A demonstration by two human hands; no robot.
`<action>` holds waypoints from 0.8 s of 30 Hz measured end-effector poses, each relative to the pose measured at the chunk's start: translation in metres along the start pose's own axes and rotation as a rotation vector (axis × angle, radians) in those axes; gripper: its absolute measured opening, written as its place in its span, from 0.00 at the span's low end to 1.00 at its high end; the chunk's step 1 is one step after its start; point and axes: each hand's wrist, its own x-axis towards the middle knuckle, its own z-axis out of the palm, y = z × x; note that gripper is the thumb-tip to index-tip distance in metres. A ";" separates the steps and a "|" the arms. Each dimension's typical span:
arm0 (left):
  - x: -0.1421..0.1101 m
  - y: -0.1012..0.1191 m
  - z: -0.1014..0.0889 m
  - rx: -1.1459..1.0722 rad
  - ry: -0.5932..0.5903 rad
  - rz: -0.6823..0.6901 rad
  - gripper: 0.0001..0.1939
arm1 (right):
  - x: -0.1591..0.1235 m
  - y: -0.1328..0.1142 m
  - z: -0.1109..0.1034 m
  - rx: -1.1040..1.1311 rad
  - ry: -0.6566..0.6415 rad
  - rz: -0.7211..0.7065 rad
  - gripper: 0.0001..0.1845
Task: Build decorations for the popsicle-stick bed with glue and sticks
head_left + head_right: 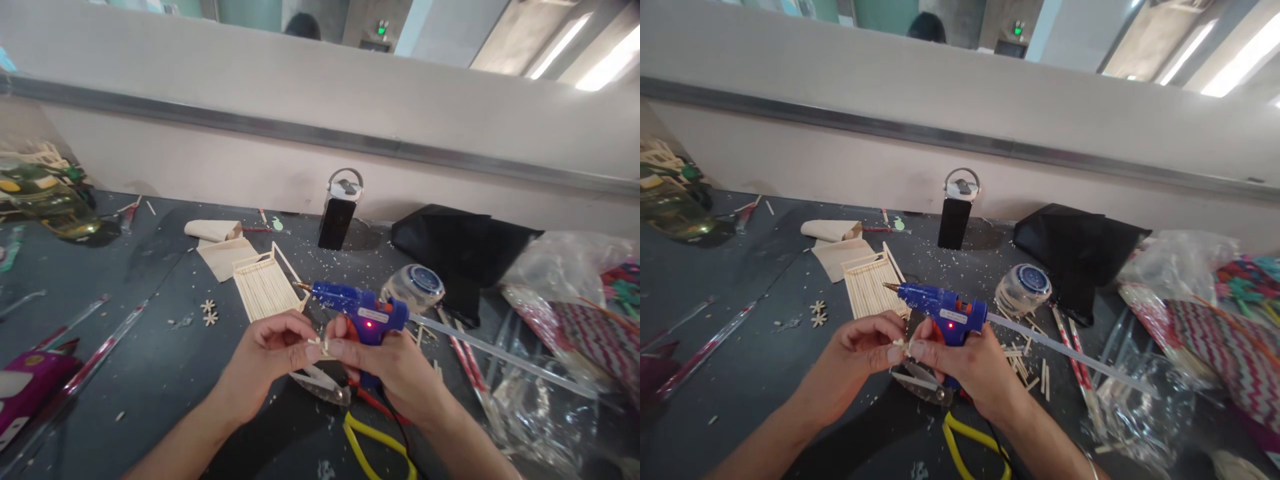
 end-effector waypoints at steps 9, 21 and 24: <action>0.000 0.001 0.001 -0.031 -0.001 -0.047 0.05 | 0.000 0.007 -0.001 0.081 0.032 0.047 0.13; -0.002 0.002 0.003 -0.048 0.016 -0.098 0.07 | 0.000 0.012 0.003 0.098 0.075 0.028 0.08; -0.002 0.003 0.005 -0.050 0.060 -0.102 0.07 | -0.001 0.015 0.006 0.104 0.135 -0.021 0.08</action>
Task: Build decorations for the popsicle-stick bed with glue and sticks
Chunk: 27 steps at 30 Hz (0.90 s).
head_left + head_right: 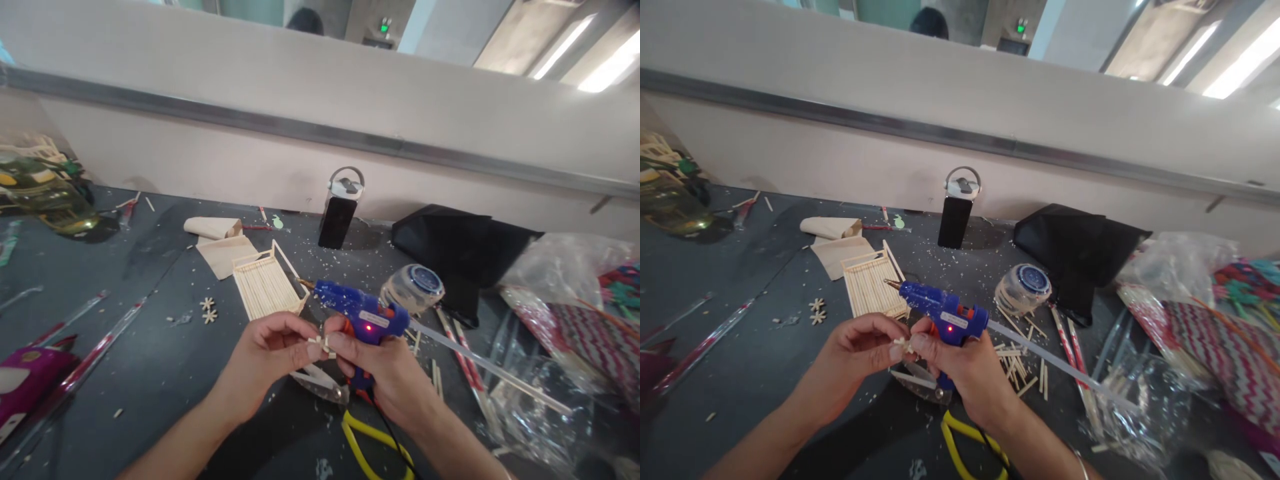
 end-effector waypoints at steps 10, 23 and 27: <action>-0.003 0.001 0.005 0.002 0.048 0.018 0.08 | -0.005 0.006 0.010 -0.121 0.175 -0.174 0.04; -0.001 -0.003 0.003 0.027 0.098 0.048 0.08 | -0.007 0.019 0.016 -0.259 0.244 -0.372 0.03; -0.001 -0.002 0.001 0.031 0.099 0.052 0.08 | -0.007 0.014 0.012 -0.275 0.235 -0.373 0.02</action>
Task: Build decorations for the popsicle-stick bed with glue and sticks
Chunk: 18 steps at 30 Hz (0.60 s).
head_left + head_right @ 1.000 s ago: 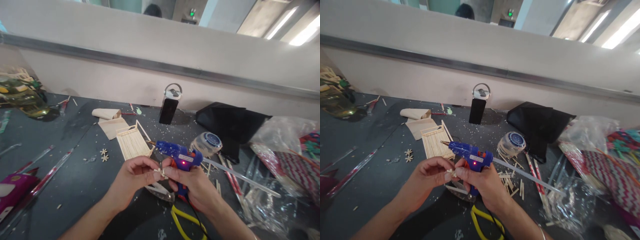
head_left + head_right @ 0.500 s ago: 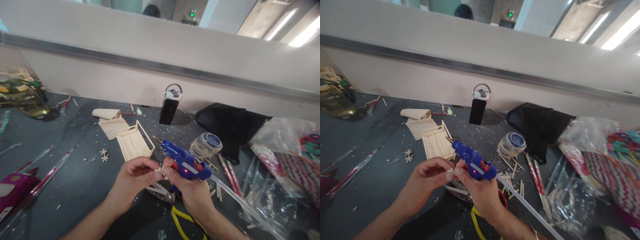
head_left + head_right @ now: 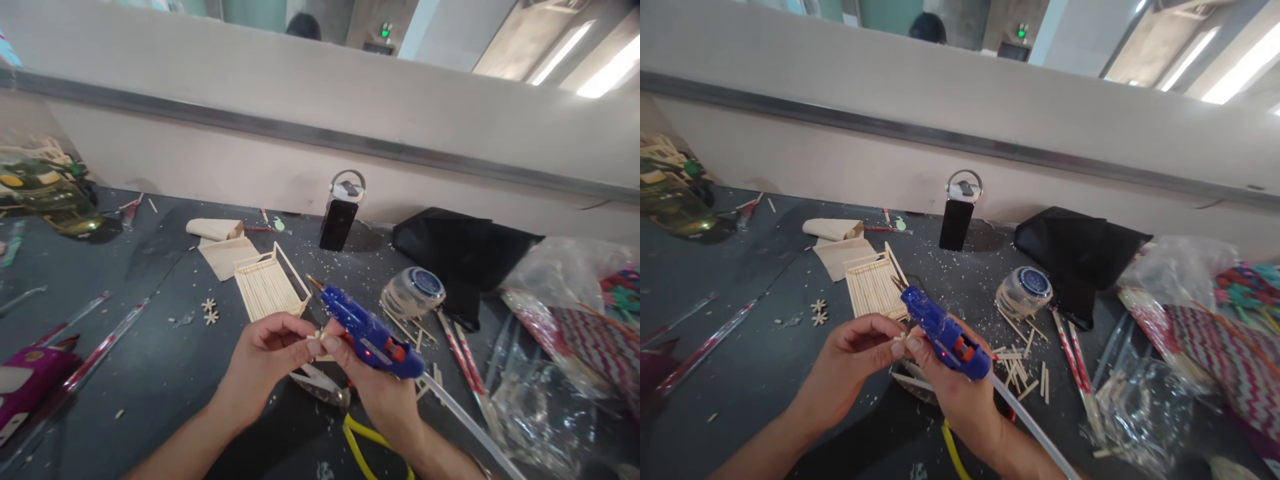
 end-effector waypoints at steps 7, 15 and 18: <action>0.002 0.000 -0.002 0.000 -0.005 -0.011 0.09 | 0.013 -0.020 -0.015 -0.120 -0.151 0.094 0.05; 0.001 0.001 -0.001 -0.013 -0.019 -0.027 0.08 | 0.015 -0.018 -0.014 -0.134 -0.213 0.105 0.04; 0.002 0.000 -0.001 -0.009 -0.011 -0.019 0.08 | 0.013 -0.018 -0.011 -0.081 -0.176 0.100 0.05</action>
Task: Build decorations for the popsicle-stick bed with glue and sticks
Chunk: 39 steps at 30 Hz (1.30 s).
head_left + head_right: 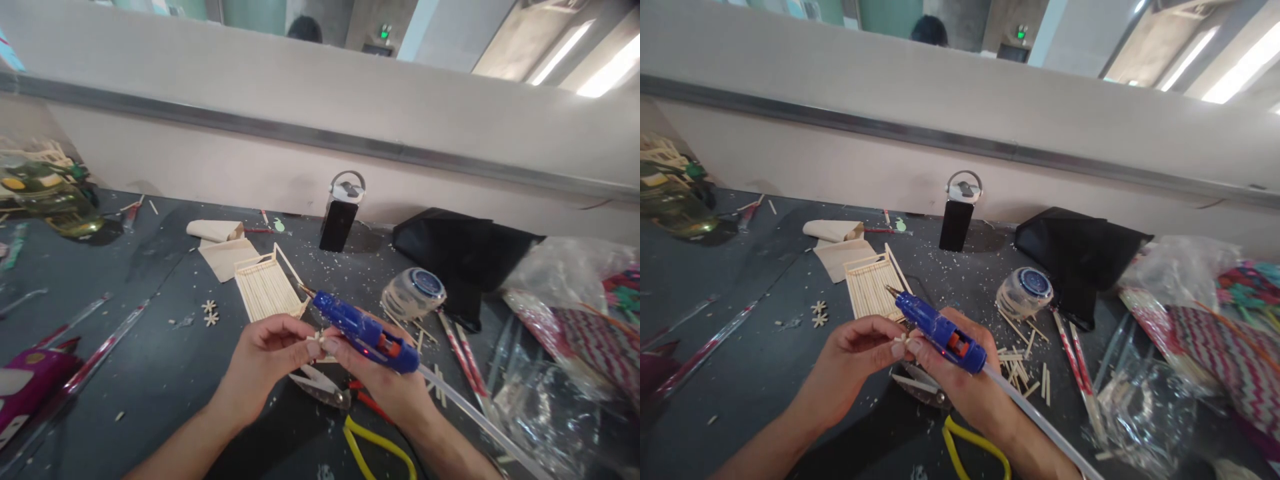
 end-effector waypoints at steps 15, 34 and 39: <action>0.000 0.001 -0.002 0.018 -0.017 0.024 0.07 | -0.002 0.001 0.003 -0.117 0.051 -0.122 0.04; -0.002 0.003 0.000 0.049 0.013 0.065 0.08 | -0.001 0.009 0.004 -0.090 -0.013 -0.112 0.02; -0.003 0.002 -0.003 0.202 0.063 0.200 0.06 | -0.004 0.002 0.006 -0.063 -0.023 -0.126 0.02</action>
